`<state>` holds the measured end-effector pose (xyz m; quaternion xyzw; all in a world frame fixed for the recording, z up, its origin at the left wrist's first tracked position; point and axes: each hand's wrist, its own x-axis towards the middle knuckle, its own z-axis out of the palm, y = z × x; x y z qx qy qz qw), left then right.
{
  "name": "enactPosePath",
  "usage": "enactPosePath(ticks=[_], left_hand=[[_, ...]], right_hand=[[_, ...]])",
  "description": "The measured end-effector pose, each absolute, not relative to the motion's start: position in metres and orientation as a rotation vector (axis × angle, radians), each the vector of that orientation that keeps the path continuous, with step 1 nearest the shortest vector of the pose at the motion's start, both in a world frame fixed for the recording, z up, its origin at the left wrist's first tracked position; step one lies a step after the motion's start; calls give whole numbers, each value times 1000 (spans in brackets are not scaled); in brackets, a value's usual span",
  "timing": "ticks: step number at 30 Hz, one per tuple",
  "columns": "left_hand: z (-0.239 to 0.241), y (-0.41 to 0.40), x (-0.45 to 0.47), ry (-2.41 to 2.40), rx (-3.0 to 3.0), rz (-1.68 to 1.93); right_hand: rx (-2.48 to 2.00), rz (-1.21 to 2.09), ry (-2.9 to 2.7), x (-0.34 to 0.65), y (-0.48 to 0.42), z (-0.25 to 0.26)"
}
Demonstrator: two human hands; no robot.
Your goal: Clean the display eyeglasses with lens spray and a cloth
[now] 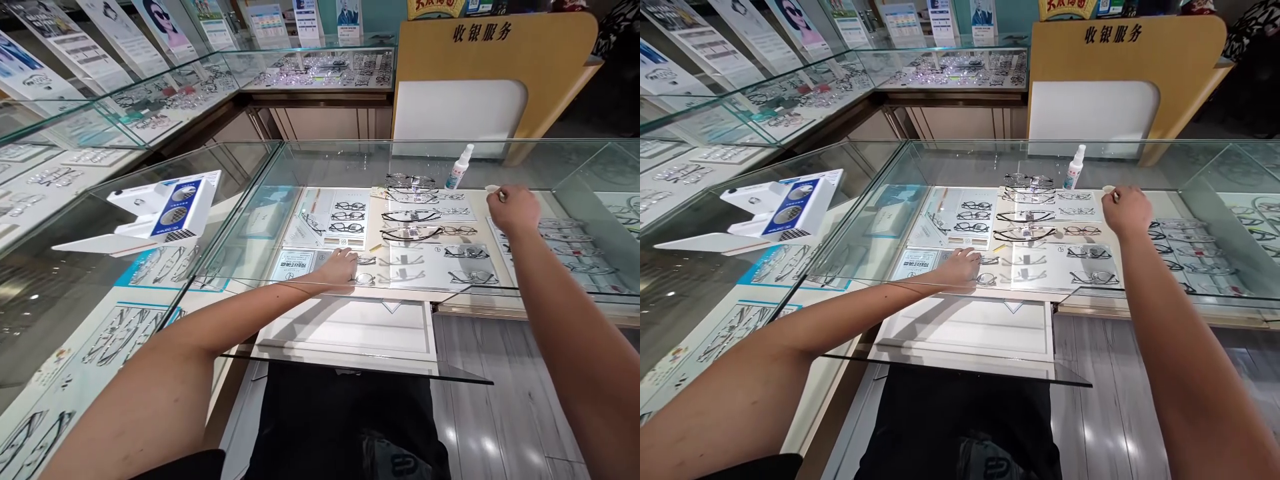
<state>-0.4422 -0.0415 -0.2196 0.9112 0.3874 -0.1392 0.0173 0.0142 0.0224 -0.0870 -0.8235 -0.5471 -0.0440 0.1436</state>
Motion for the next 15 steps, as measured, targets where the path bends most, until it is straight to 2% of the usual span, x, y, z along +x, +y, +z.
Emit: enactPosePath(ticks=[15], left_hand=[[-259, -44, -431, 1266, 2975, -454]], right_hand=[[-2348, -97, -1602, 17, 23, -90]])
